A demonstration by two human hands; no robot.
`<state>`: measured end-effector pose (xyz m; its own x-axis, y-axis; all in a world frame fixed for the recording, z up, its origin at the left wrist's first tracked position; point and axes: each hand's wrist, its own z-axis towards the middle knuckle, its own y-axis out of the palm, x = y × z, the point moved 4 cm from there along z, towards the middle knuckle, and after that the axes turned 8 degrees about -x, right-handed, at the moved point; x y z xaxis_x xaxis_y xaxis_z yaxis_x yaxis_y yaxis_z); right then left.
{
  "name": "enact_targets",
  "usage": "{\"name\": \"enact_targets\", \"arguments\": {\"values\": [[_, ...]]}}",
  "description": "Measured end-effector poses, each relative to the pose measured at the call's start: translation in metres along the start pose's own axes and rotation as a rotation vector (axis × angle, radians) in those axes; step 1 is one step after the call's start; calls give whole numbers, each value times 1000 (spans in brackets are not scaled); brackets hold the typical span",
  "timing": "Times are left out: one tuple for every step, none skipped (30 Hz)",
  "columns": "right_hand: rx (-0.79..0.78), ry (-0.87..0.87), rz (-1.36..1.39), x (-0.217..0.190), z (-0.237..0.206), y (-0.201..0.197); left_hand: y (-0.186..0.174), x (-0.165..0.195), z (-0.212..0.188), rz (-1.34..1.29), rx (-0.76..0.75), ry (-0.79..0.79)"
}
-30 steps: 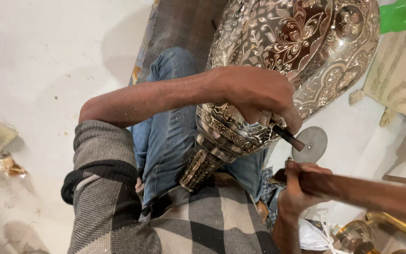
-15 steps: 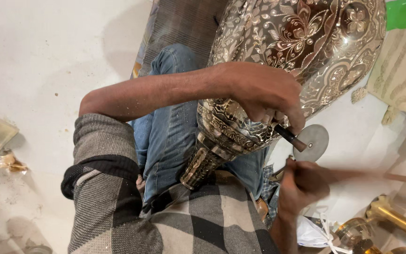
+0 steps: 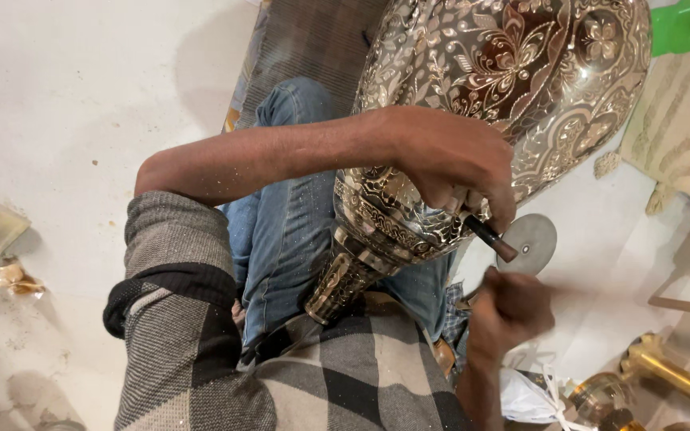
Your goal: The person uses a chisel and hammer to engrave floral patterns on a large silver vase. They repeatedly tap the chisel with the hammer to create fine details on the vase surface.
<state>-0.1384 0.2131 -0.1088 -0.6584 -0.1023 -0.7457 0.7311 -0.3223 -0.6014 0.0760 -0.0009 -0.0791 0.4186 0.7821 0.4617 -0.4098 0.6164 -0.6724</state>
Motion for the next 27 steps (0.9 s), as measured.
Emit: {"name": "enact_targets", "arguments": {"values": [[-68,34,-231,3,0,3,-1,0,0,21,-7,-14],[15,17,17,6,-1,1,-1,0,0,36,-17,-29],[108,3,252,10,-2,-2,0,-1,1,18,-36,-33],[198,-21,488,14,-3,-2,0,-1,0,6,-53,-42],[182,-55,409,12,-1,-1,0,-2,0,-3,-63,-58],[165,-87,328,9,0,1,-1,-2,-1,-3,-51,-48],[151,-121,244,5,2,3,-1,-2,-1,-3,-39,-35],[112,-68,89,3,5,6,-1,-3,-1,4,-29,-23],[70,-15,-60,-1,9,9,-3,-4,-2,16,-1,-18],[39,55,-218,-5,11,9,-2,-3,-2,11,23,3],[129,-21,4,-12,12,9,-2,-4,-2,9,42,34],[203,-115,238,-18,14,8,-3,-6,-2,16,40,48],[257,-203,476,-24,15,6,-3,-7,-3,19,48,50],[170,-12,295,-24,18,10,-1,-6,-3,14,60,59],[89,171,112,-22,19,13,2,-9,-3,16,33,18],[4,342,-62,-19,18,16,2,-12,-4,29,2,-28],[-20,333,-18,-20,18,17,5,-14,-6,30,-32,-68],[-35,333,16,-20,16,18,5,-12,-7,9,30,-62],[-59,320,60,-20,15,19,5,-12,-11,-1,93,-69],[-63,344,141,-18,12,20,2,-12,-16,-1,159,-90],[-66,372,217,-16,9,21,1,-11,-19,-13,195,-92],[-61,407,287,-15,6,22,1,-9,-21,-33,230,-86],[-60,440,332,-13,5,22,1,-7,-21,-55,268,-79],[-59,470,380,-12,4,23,1,-7,-20,-72,246,-98],[-59,495,432,-12,4,23,0,-8,-17,-84,223,-118],[-56,463,455,-15,5,22,-1,-8,-16,-95,199,-138],[-52,430,476,-17,8,19,-1,-7,-13,-66,152,-143]]}}
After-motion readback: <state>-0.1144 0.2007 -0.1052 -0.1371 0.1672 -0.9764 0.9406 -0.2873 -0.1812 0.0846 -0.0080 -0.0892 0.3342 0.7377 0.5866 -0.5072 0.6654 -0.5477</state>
